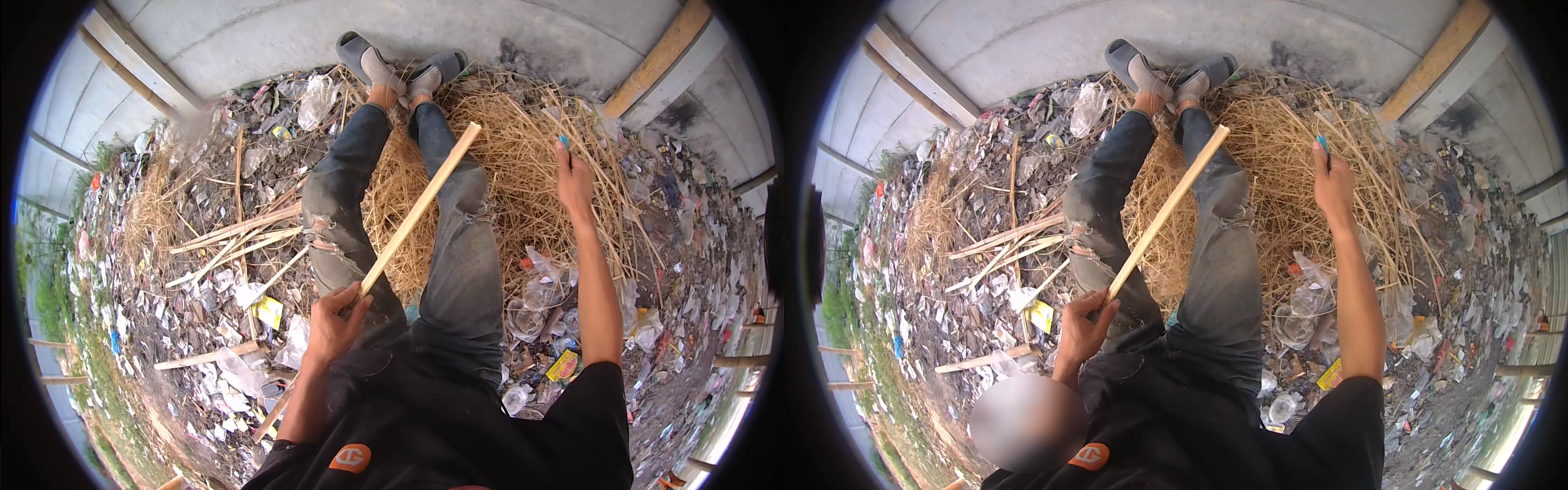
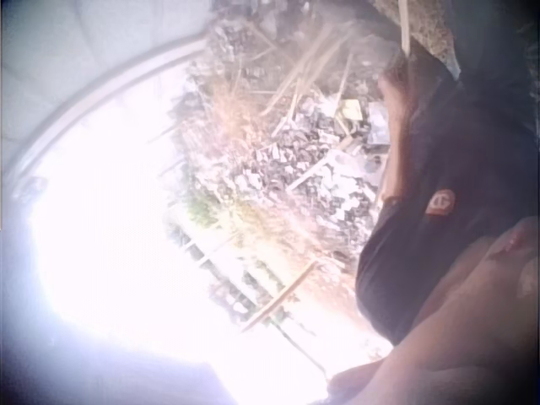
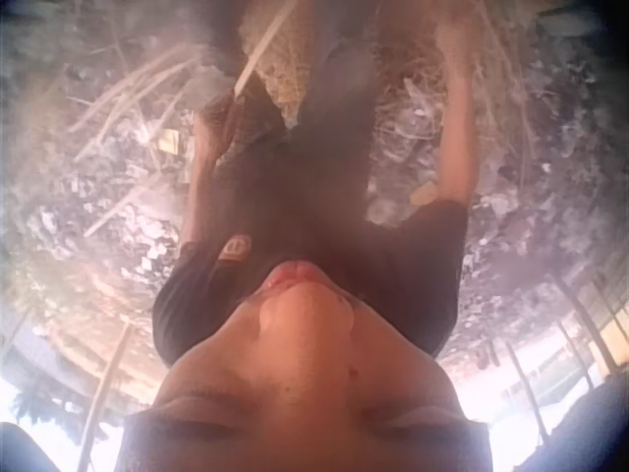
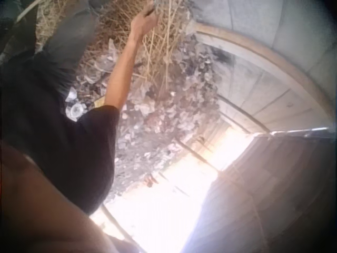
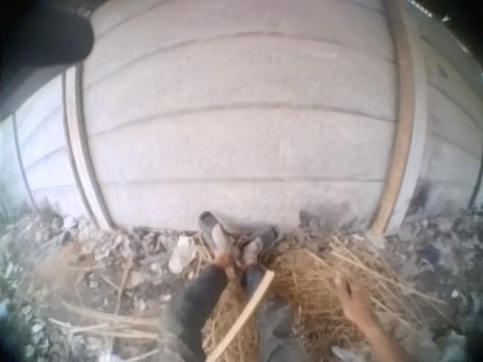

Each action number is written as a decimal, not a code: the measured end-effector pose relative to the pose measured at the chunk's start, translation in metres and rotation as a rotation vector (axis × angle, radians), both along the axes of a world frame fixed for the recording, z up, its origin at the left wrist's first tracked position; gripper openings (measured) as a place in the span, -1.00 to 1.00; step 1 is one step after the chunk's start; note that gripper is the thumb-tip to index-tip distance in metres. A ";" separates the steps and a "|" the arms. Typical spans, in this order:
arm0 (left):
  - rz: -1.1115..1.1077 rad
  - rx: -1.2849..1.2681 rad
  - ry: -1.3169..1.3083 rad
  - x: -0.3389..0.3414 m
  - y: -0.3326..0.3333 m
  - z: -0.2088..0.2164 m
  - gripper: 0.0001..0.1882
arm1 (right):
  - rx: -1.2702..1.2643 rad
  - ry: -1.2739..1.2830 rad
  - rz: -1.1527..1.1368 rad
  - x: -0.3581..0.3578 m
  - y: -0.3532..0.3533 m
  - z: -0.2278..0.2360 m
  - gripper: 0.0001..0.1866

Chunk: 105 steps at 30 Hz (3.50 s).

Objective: The person sits on a pile of straw and uses a utility knife to strip bark and sharpen a thin wooden stick. They then switch to a machete to split the stick lengthwise and continue refining the shape. The person handles multiple sticks, peeling and sharpening them one by one.

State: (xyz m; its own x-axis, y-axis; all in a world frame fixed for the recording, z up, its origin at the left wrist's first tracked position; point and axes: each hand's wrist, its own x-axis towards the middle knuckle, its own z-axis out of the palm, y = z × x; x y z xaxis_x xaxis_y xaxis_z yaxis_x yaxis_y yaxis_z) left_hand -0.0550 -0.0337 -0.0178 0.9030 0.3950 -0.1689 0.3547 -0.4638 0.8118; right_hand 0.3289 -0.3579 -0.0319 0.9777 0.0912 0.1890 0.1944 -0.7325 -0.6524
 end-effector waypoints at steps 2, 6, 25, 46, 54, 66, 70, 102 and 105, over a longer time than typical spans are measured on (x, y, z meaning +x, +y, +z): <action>0.076 -0.002 -0.030 0.013 0.003 0.003 -0.60 | 0.016 0.003 0.110 -0.030 0.024 0.016 -0.32; 0.015 0.044 -0.076 0.049 -0.005 0.024 -0.61 | 0.220 0.040 0.376 -0.094 0.068 0.041 -0.35; -0.050 0.091 -0.179 0.044 -0.027 0.037 -0.70 | 0.076 0.230 0.446 -0.130 0.089 -0.006 -0.38; -0.004 0.105 -0.135 0.055 -0.022 0.008 -0.66 | -0.111 -0.035 0.659 -0.189 0.134 0.009 -0.30; -0.008 -0.067 0.203 -0.041 -0.001 0.013 -0.70 | -0.004 0.029 -0.027 -0.001 -0.018 -0.022 -0.27; 0.063 -0.055 -0.039 0.071 0.017 0.049 -0.53 | -0.151 -0.151 0.630 -0.160 0.130 0.043 -0.45; 0.021 -0.108 -0.091 0.084 0.010 0.045 -0.48 | -0.172 -0.126 0.729 -0.188 0.143 0.039 -0.50; 0.023 -0.267 -0.232 0.098 -0.003 0.022 -0.75 | -0.145 -0.109 0.665 -0.193 0.141 0.040 -0.52; 0.087 -0.179 -0.236 0.096 -0.004 0.019 -0.75 | -0.134 -0.126 0.640 -0.200 0.146 0.045 -0.54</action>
